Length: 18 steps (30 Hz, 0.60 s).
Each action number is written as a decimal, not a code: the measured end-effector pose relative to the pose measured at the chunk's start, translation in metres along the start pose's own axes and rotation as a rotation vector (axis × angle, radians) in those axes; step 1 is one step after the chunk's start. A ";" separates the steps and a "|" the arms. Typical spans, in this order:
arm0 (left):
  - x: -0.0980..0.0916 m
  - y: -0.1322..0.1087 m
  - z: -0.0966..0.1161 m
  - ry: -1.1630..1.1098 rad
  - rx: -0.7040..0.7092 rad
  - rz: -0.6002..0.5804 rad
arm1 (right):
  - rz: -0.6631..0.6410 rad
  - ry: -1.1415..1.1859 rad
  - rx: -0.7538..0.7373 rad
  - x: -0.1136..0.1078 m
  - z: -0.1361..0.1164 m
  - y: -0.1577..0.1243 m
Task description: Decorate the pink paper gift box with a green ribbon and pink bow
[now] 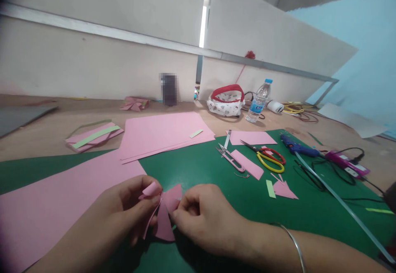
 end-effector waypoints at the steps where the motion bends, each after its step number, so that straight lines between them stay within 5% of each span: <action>1: -0.001 0.000 0.001 0.000 -0.009 0.009 | -0.007 0.018 0.012 0.000 0.000 0.000; 11: -0.002 -0.001 0.005 -0.029 0.012 -0.003 | 0.026 0.107 0.053 0.001 -0.002 0.000; 15: 0.000 0.000 0.000 -0.034 -0.004 0.000 | 0.023 -0.085 -0.112 -0.004 -0.008 -0.003; 18: 0.000 0.003 -0.003 -0.048 -0.015 0.002 | 0.226 -0.333 -0.467 -0.007 -0.016 -0.011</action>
Point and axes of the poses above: each hand's wrist, its own y-axis towards the middle knuckle, its own x-axis out of the palm, z = x × y, the point moved 3 cm from there along y, towards the middle knuckle, and after that the axes turned 12 degrees about y, right-handed, at the moved point
